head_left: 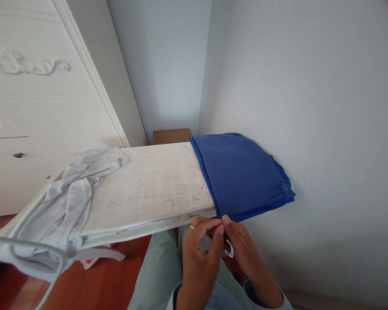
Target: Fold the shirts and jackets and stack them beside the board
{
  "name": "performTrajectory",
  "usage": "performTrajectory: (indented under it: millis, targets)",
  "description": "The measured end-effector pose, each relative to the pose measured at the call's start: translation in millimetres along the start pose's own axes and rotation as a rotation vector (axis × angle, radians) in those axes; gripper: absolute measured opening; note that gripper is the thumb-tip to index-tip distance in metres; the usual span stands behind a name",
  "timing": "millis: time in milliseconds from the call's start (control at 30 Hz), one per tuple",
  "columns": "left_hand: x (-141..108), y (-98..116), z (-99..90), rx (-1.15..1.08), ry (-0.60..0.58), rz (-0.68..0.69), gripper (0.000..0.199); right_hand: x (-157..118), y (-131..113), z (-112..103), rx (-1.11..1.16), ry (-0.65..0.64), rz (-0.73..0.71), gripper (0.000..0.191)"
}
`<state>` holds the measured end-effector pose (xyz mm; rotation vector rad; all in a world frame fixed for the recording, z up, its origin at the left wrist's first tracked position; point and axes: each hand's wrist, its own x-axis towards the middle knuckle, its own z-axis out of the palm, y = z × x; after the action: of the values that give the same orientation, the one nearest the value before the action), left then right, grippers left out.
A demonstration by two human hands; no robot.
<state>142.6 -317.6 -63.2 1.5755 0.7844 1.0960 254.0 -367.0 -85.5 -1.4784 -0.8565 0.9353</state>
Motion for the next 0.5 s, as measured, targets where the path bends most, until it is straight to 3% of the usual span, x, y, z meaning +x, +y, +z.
performTrajectory:
  millis: [133,267,367,500]
  targets:
    - [2,-3,-2.3,-0.053,-0.034,-0.087,0.011,3,3,-4,-0.040,-0.027,-0.036,0.061]
    - [4,-15,-6.2,-0.251,-0.087,-0.286,0.019,7,9,-8,-0.065,-0.066,-0.039,0.059]
    - [5,-22,-9.4,-0.369,-0.067,-0.415,0.025,9,15,-7,-0.055,-0.097,-0.007,0.058]
    - [7,-24,-14.0,-0.390,-0.028,-0.479,0.029,10,20,-4,-0.072,-0.105,-0.004,0.057]
